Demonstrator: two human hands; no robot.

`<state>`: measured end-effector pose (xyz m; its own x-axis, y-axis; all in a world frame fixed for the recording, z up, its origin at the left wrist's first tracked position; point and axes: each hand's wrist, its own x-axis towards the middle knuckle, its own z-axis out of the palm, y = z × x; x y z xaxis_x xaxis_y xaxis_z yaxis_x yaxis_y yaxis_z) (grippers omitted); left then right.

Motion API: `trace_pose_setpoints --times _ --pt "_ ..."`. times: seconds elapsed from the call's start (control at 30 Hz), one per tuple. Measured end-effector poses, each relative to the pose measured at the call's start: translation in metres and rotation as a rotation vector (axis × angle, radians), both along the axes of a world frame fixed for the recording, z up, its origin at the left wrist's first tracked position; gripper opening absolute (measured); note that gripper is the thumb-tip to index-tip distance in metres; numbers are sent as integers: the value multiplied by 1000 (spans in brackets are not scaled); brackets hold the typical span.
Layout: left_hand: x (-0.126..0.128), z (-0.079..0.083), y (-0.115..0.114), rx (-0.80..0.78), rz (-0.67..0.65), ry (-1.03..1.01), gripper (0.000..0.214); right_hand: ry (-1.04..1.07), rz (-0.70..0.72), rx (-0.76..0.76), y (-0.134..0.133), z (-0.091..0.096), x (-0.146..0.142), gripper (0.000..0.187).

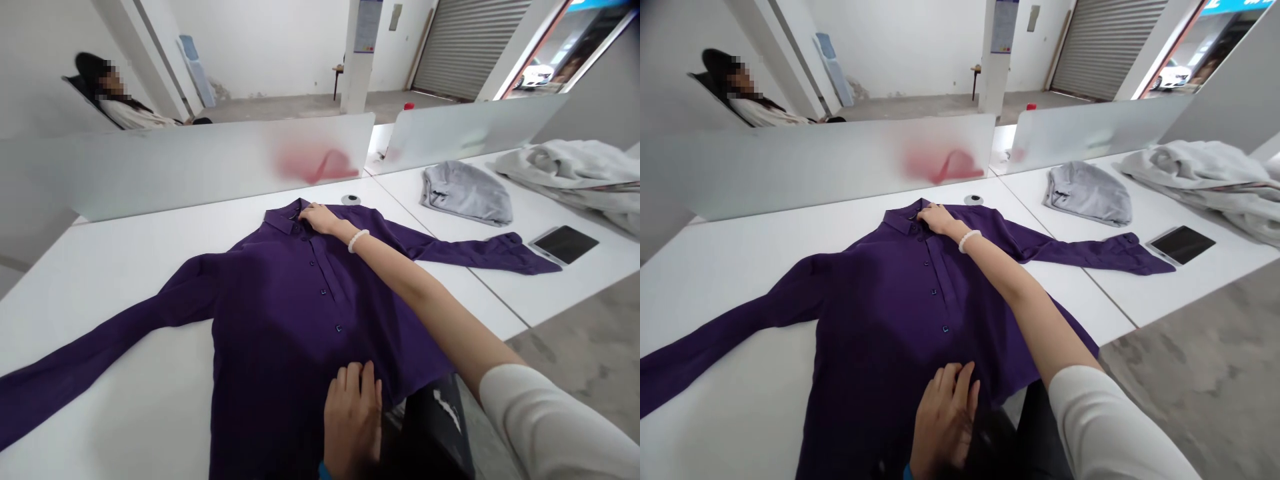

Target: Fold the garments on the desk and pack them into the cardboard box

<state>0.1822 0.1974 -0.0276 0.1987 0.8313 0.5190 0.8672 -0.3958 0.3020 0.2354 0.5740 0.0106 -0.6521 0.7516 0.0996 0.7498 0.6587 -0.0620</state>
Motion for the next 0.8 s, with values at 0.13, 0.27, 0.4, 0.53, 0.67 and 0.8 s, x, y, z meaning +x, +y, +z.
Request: trace_pose_setpoints --times 0.13,0.27,0.4,0.53,0.67,0.8 --pt "2 -4 3 -14 -45 -24 17 7 -53 84 0 -2 -7 31" --pt "-2 -8 4 -5 -90 -55 15 71 -205 109 -1 -5 -19 33" --pt "-9 -7 3 -28 -157 -121 18 145 -204 13 -5 -4 -30 36" --pt "-20 -2 1 -99 -257 -148 31 149 -95 -109 -9 2 -34 32" --pt "-30 5 1 -209 -360 -171 33 114 -61 -157 -11 9 -31 29" --pt "-28 4 1 -214 -349 -171 25 140 -62 -165 -11 11 -29 31"
